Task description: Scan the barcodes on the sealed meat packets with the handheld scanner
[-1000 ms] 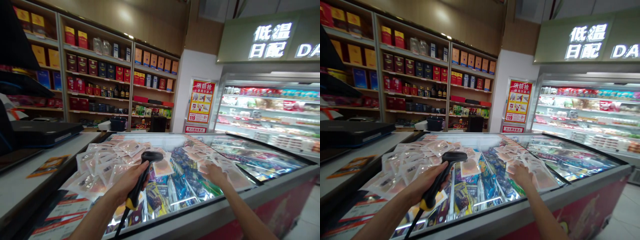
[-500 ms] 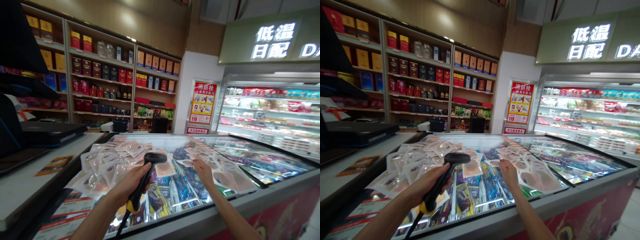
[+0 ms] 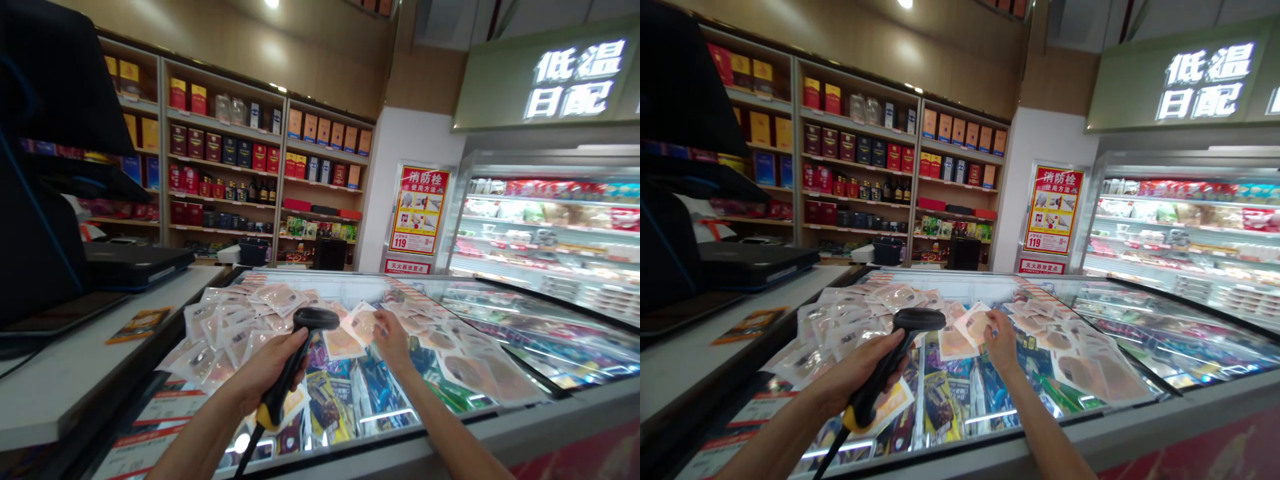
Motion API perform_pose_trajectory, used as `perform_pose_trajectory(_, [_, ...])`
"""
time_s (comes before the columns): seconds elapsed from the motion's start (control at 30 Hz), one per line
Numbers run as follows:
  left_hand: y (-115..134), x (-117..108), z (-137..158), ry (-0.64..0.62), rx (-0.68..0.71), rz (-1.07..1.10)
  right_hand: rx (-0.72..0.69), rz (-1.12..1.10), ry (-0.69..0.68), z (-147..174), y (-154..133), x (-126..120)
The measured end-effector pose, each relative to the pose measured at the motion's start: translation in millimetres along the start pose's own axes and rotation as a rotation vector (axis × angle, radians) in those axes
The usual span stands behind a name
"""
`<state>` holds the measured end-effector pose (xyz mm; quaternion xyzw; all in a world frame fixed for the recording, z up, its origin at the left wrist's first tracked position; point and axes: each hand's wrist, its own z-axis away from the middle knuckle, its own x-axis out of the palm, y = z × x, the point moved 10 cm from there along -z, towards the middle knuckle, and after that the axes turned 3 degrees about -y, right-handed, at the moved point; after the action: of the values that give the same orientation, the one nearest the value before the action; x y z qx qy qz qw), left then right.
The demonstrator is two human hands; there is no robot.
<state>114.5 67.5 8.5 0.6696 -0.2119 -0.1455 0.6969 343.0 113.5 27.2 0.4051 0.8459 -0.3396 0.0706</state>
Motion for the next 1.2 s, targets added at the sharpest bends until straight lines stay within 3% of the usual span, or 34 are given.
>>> perform_pose_trajectory(0.13, [4,-1,1,0.021,0.014,0.023,-0.060,-0.002,-0.029,-3,-12,8])
perform_pose_trajectory(0.23, [6,-1,1,0.070,0.017,0.034,-0.095,-0.016,-0.081,0,-20,29])
perform_pose_trajectory(0.37, [6,-2,-1,0.137,0.013,0.025,-0.219,-0.024,-0.295,11,-33,73])
perform_pose_trajectory(0.43, [4,-2,-2,0.146,0.007,0.021,-0.230,0.019,-0.364,12,-28,78])
perform_pose_trajectory(0.5, [1,-3,-5,0.134,0.003,0.019,-0.127,0.127,-0.326,4,-4,57])
perform_pose_trajectory(0.6, [-3,-1,-10,0.063,0.011,0.005,0.184,0.447,-0.208,-7,58,-8])
perform_pose_trajectory(0.7, [-7,2,-16,0.020,0.013,-0.003,0.544,0.786,-0.161,1,121,-76])
perform_pose_trajectory(0.77, [-9,5,-19,0.012,-0.006,-0.011,0.694,0.885,-0.174,13,149,-102])
perform_pose_trajectory(0.87, [-10,13,-22,-0.006,-0.030,-0.026,0.706,0.913,-0.252,21,166,-106])
perform_pose_trajectory(1.03, [-7,25,-24,-0.033,-0.018,0.031,0.665,0.864,-0.306,23,168,-101])
perform_pose_trajectory(1.2, [-5,30,-21,-0.032,-0.022,0.037,0.427,0.680,-0.348,20,143,-85])
